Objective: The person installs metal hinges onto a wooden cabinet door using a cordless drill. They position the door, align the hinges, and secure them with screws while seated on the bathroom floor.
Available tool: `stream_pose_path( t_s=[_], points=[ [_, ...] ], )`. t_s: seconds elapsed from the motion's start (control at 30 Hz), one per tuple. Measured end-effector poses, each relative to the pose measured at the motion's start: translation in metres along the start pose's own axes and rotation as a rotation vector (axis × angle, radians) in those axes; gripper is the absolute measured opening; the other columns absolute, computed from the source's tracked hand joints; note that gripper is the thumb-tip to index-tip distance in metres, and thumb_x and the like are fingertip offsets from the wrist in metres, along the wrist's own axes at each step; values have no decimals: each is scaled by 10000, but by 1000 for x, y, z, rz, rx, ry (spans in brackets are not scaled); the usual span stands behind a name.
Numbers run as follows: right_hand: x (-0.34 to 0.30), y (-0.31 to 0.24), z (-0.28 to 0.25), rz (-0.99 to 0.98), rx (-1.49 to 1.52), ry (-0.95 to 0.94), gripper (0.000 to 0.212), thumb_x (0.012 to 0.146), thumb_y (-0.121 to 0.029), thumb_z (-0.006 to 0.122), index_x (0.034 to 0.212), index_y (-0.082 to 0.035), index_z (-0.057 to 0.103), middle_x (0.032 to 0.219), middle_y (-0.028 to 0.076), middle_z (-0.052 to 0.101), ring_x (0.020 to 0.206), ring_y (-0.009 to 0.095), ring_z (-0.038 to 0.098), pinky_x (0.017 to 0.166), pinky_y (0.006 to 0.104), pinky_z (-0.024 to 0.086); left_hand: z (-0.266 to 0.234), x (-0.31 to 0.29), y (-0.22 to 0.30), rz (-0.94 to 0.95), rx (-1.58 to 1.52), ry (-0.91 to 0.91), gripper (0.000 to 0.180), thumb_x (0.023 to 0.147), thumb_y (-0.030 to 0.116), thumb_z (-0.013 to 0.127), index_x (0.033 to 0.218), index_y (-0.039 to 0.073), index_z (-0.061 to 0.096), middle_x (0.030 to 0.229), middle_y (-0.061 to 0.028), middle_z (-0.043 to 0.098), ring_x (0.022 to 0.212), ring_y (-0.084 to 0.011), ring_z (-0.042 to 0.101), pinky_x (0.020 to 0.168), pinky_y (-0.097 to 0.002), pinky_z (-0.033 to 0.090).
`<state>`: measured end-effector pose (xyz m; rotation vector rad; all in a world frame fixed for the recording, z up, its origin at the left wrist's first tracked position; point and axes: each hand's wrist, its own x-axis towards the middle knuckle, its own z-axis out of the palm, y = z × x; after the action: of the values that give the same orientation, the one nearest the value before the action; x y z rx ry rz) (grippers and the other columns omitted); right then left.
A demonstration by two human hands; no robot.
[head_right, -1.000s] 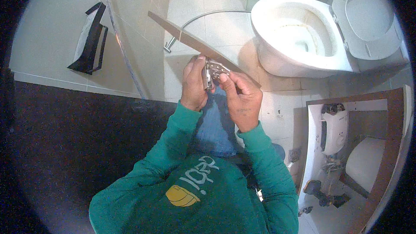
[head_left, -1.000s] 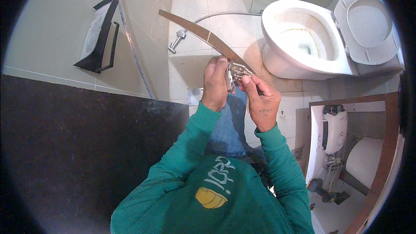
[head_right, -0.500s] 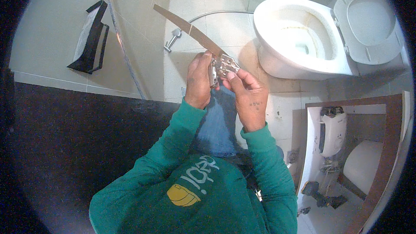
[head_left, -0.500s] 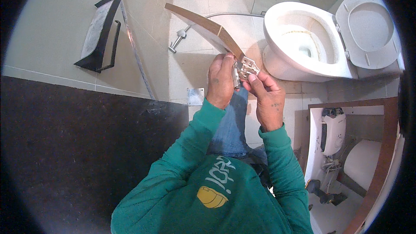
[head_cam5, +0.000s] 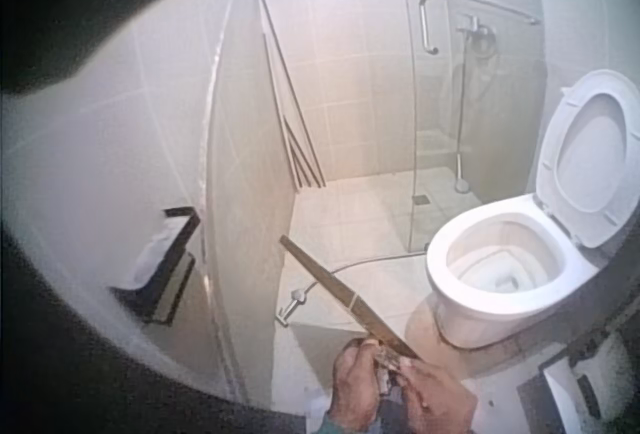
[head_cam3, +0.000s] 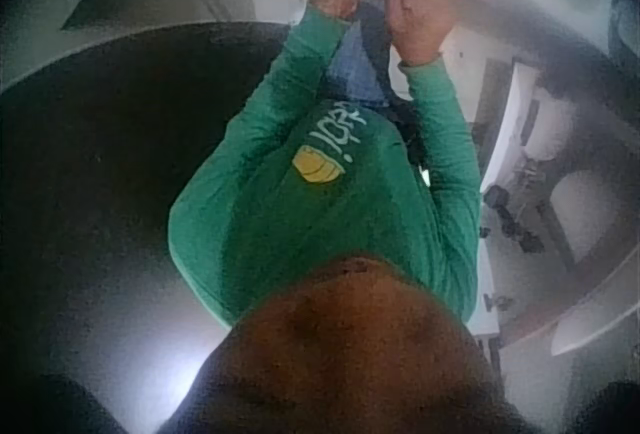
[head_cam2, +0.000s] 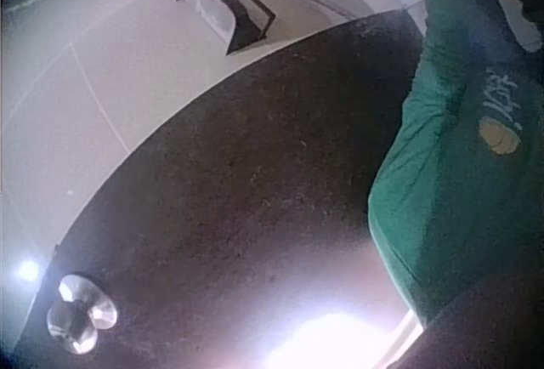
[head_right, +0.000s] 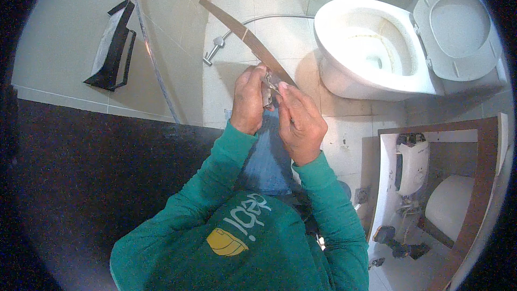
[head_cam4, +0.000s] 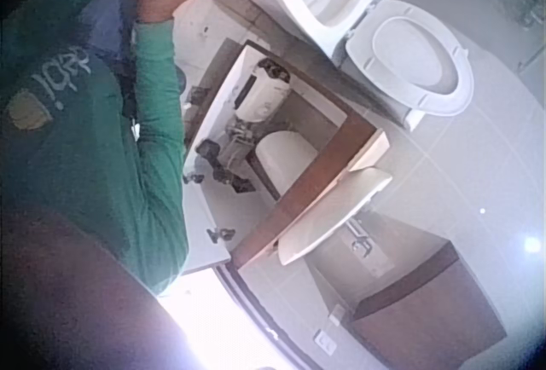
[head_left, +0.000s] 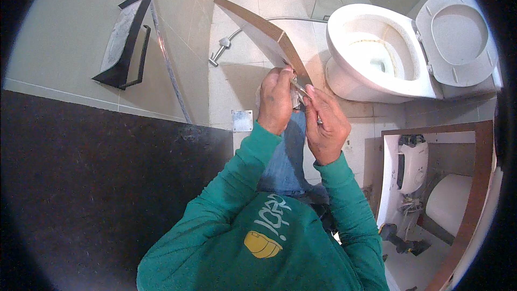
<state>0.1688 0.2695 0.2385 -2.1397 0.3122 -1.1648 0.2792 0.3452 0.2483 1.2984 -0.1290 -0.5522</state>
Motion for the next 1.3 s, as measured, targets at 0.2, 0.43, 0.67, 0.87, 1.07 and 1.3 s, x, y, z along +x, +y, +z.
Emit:
stream_pose_path(
  t_s=[0.2,0.43,0.67,0.87,1.07,1.3],
  points=[
    [-8,-7,6,-47,-83,34,347,878,38,768,1218,-27,777,1139,176,767,997,306,766,846,368,611,2,5,-16,155,-78,37,368,1088,320,521,1073,-28,640,918,-45,613,829,-130,577,722,-305,504],
    [2,-5,-5,-105,2,-129,431,871,62,727,1300,30,705,1172,217,728,1043,362,731,914,411,588,2,-1,-4,82,-100,0,332,1102,283,506,1060,-17,642,940,-39,604,863,-125,541,803,-315,466],
    [14,-18,-21,-8,168,-254,297,974,-100,715,1216,73,727,1212,246,711,1096,368,704,941,420,564,-10,7,-19,174,0,-37,368,1114,326,457,1027,7,618,896,-59,588,775,-144,559,666,-316,476],
    [13,-3,-9,599,704,-209,287,979,-178,783,1146,55,768,1240,186,725,1022,229,708,891,335,574,0,-1,-7,93,-28,-22,369,1109,353,455,996,31,593,829,-40,562,627,-116,522,469,-301,410],
    [8,-1,1,541,707,-131,247,947,-146,806,1105,41,779,1204,158,733,992,211,701,870,329,576,-5,4,-14,131,-72,-46,345,1112,336,443,1037,35,595,849,-40,581,674,-112,556,524,-293,455],
    [2,-22,4,15,236,-38,333,922,-144,773,1175,69,727,1206,236,693,1050,414,659,971,459,536,-20,3,-4,595,712,-64,326,1103,234,480,1216,-42,611,1051,-116,641,918,-204,642,804,-360,537]
  ],
)
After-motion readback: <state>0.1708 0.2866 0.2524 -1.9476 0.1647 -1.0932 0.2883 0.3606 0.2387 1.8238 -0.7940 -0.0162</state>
